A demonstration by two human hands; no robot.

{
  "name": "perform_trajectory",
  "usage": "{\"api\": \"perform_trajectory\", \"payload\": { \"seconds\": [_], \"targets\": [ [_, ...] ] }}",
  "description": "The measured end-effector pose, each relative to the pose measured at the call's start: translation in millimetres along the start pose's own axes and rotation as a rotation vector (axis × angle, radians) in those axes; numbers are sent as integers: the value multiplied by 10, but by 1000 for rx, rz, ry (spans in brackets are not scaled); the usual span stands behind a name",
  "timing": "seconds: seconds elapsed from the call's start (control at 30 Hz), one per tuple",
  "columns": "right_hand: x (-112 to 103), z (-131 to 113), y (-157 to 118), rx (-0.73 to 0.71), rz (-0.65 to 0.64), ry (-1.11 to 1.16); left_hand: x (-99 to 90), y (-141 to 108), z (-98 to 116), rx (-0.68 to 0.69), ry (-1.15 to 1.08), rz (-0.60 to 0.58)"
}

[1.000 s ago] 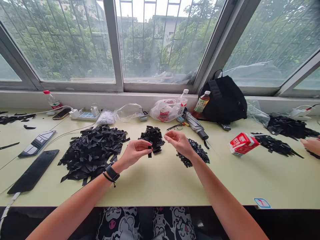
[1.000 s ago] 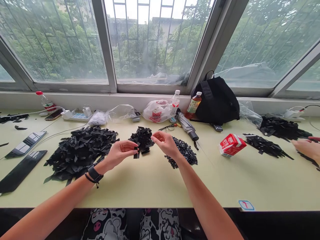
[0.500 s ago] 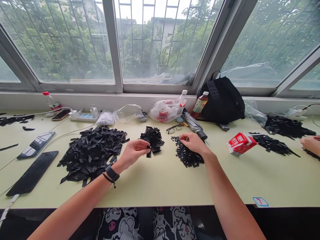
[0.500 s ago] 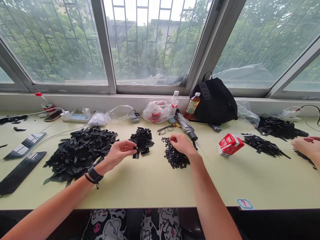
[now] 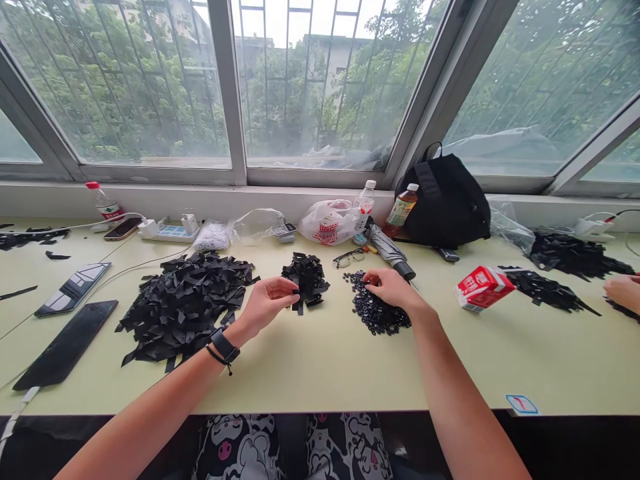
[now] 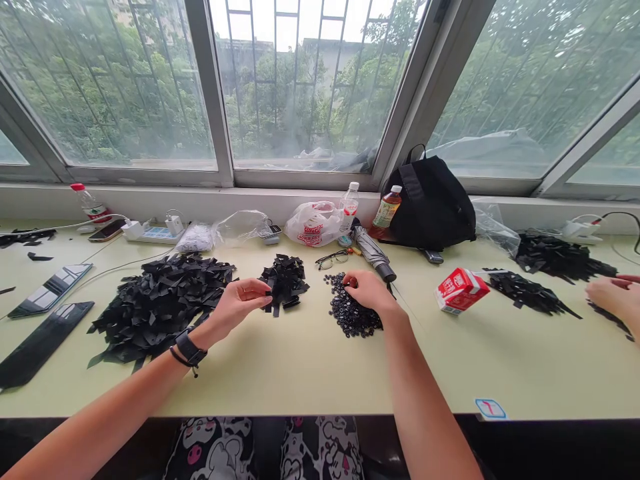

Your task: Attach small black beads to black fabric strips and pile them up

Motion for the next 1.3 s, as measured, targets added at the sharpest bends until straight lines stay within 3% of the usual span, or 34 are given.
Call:
{"api": "perform_trajectory", "payload": {
  "seconds": [0.57,0.9,1.3],
  "targets": [
    [-65,-12,-53,27,34,121,-2,-3,-26,-2,21,-22],
    [17,-115,-9,41,128,-121,10,-4,-35,10,13,-30],
    [83,-36,39,68,81,-153,14,-7,-36,33,23,-40]
  ]
}}
Point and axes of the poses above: each hand's wrist, its own y-axis towards the middle knuckle, its own x-axis out of the palm, z = x × y, the point moved 1 cm from there along y, towards the middle knuckle, and after that the axes turned 8 degrees about x, right-handed, at the moved point
